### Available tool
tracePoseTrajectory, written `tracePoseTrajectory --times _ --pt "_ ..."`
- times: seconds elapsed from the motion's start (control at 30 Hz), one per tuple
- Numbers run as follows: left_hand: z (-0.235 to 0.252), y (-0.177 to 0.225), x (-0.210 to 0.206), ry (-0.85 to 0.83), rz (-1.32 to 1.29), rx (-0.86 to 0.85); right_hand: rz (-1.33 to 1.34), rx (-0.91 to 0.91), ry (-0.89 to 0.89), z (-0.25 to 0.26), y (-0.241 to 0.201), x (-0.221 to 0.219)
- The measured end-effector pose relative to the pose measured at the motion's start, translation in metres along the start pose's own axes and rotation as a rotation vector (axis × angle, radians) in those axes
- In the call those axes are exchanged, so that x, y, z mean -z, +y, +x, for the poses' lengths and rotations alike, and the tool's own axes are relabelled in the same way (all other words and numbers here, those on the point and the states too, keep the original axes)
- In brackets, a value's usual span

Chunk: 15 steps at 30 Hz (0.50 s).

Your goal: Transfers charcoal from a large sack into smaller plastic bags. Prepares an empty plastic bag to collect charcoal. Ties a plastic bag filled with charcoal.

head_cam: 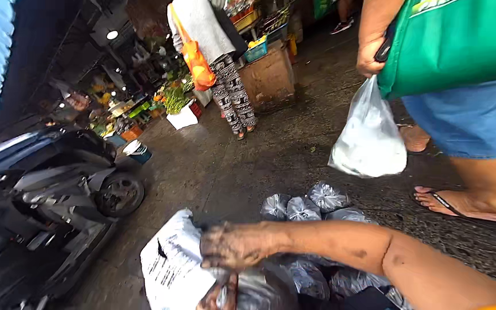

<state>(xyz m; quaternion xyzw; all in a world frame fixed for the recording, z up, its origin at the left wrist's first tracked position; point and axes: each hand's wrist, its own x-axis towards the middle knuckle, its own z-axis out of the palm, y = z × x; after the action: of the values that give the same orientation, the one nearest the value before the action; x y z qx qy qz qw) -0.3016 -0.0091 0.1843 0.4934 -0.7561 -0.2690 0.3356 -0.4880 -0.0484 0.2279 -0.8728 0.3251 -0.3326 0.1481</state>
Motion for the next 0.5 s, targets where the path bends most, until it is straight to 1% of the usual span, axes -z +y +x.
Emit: tracePoseTrajectory --times 0.03,0.07,0.1,0.13,0.17,0.23,0.27,0.33,0.37,0.5 --pt "-0.002 0.005 -0.001 0.008 0.032 0.016 -0.043 0.000 0.001 -0.003 -0.009 0.018" --pt "-0.004 0.007 -0.001 0.014 0.055 0.028 -0.067 0.020 -0.056 -0.006 -0.019 0.037" --pt "-0.003 0.008 -0.002 0.013 0.062 0.031 -0.113 0.091 -0.121 -0.009 -0.025 0.050" --pt "-0.001 0.008 -0.002 0.012 0.059 0.024 -0.172 0.164 -0.196 -0.012 -0.030 0.055" --pt "0.000 0.008 -0.003 0.009 0.055 0.018 -0.198 0.196 -0.286 -0.015 -0.033 0.051" --pt "0.000 0.007 -0.002 -0.019 0.051 0.023 -0.257 0.075 -0.529 -0.021 -0.036 0.034" --pt "0.000 0.006 -0.003 -0.029 0.061 0.019 -0.297 0.015 -0.599 -0.023 -0.035 0.024" --pt "0.002 0.008 -0.003 -0.041 0.079 0.025 -0.348 -0.054 -0.648 -0.022 -0.033 0.012" --pt "0.003 0.009 -0.002 -0.052 0.081 0.042 -0.367 -0.048 -0.643 -0.021 -0.032 0.010" --pt "0.009 0.010 0.000 -0.083 0.038 0.105 -0.389 0.072 -0.545 -0.019 -0.032 0.008"
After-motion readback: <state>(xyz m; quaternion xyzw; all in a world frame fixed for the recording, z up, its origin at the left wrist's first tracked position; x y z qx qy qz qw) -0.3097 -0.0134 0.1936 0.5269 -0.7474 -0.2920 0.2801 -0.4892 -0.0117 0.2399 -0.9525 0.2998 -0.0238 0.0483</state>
